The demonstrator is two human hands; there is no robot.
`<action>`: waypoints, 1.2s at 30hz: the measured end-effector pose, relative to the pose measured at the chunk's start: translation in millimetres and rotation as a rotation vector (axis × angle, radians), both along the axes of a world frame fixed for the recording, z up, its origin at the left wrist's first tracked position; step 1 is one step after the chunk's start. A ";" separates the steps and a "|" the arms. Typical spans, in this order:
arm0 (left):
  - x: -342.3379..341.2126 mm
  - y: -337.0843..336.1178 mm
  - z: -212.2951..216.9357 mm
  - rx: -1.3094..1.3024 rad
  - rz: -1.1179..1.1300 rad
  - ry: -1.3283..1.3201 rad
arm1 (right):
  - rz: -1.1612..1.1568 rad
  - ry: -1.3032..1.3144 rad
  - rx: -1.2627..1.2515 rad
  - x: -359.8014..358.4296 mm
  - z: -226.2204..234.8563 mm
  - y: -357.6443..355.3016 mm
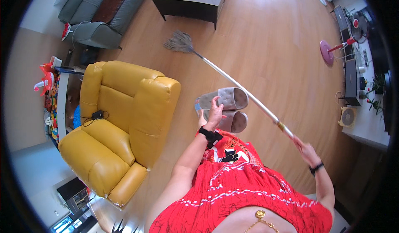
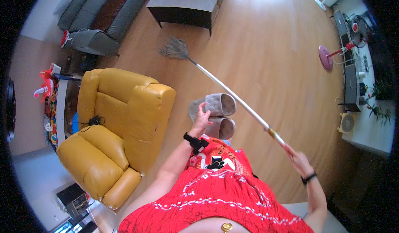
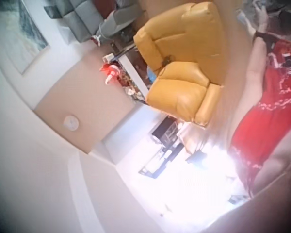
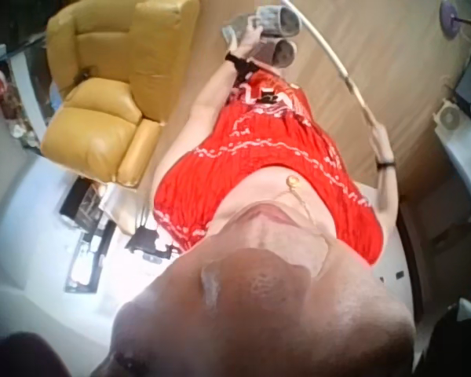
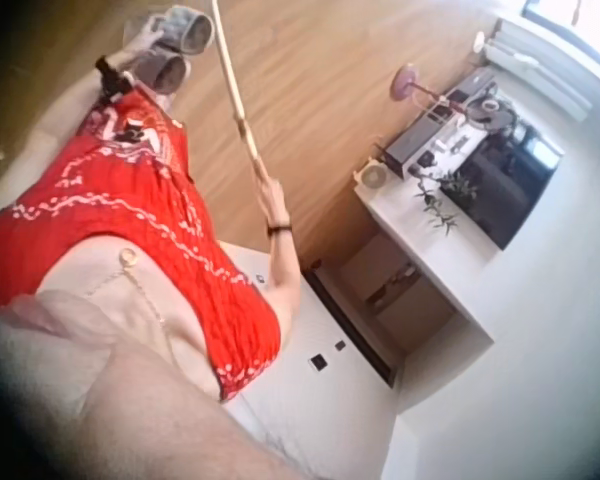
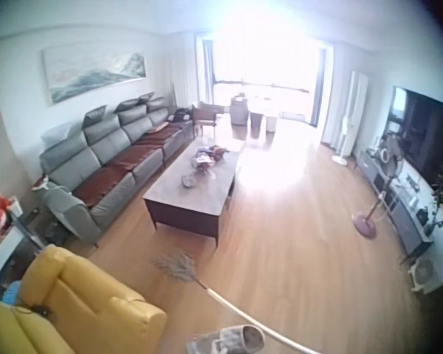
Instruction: The person mops the floor while holding slippers, walks to a sink, and places the slippers down. The person then washes and wrings the mop head in the sink before mopping the wooden floor again.
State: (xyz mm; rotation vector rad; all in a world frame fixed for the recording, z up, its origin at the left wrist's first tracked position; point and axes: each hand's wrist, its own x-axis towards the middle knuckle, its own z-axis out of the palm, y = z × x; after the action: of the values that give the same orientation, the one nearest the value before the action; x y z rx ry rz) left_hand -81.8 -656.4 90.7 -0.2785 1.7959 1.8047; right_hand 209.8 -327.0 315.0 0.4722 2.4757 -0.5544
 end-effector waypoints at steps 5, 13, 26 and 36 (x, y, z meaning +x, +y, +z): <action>39.7 40.7 -27.8 0.034 -0.183 -0.131 | -0.111 -0.022 0.033 165.8 75.8 20.9; 35.3 -0.8 -11.6 0.109 -0.203 -0.161 | 0.193 0.035 0.125 54.7 61.3 21.2; -45.2 -144.0 43.1 0.146 -0.089 -0.151 | 0.285 0.194 -0.080 -327.1 -118.4 -123.4; -37.8 -158.9 56.9 0.094 -0.104 -0.129 | -0.057 0.166 0.036 -276.8 -171.9 -163.9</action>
State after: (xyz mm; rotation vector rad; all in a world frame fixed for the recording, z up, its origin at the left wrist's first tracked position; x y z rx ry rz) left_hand -119.6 -815.3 147.6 -0.2542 1.6032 1.7512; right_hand -67.0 -491.0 143.1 0.5324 2.6406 -0.5939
